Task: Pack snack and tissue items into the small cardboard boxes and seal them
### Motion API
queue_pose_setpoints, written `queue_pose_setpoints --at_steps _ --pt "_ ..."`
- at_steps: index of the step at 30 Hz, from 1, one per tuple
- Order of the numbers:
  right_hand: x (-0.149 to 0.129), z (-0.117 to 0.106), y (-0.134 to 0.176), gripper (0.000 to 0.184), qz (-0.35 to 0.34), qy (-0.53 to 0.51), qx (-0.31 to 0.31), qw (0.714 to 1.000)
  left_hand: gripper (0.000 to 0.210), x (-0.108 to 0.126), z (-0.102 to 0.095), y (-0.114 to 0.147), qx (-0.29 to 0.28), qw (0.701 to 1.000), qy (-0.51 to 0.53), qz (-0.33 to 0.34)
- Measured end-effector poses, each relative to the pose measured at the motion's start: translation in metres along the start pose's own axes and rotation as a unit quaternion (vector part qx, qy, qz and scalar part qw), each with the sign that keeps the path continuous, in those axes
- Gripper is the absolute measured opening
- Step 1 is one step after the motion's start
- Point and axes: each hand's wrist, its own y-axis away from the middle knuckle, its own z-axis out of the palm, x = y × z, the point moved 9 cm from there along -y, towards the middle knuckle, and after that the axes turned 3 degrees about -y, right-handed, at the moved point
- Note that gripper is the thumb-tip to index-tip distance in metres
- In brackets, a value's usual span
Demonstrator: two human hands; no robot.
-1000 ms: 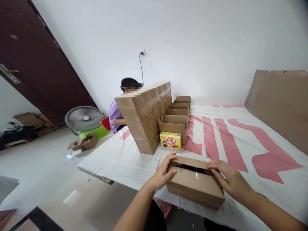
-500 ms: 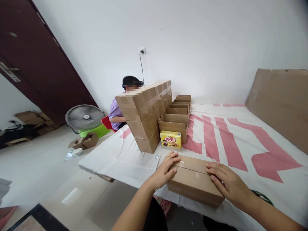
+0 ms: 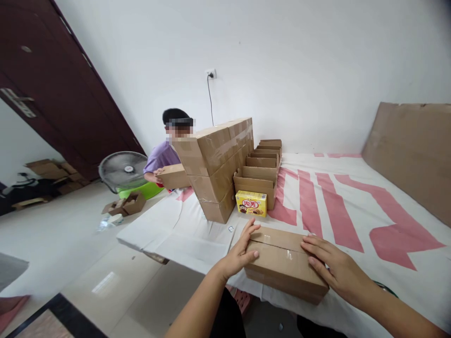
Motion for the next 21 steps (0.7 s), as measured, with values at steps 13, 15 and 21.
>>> queue_pose_setpoints --at_steps 13,15,21 --pt "-0.009 0.002 0.0 0.041 -0.043 0.028 -0.006 0.999 0.067 0.008 0.002 0.0 -0.014 1.0 -0.009 -0.019" --pt "-0.008 -0.006 0.002 0.041 -0.04 0.021 -0.009 0.999 0.057 0.007 0.0 0.0 -0.007 0.999 0.0 -0.036" --pt "0.067 -0.036 0.04 0.036 0.086 0.022 0.072 0.993 0.053 0.0 -0.002 0.002 0.007 0.998 0.027 -0.047"
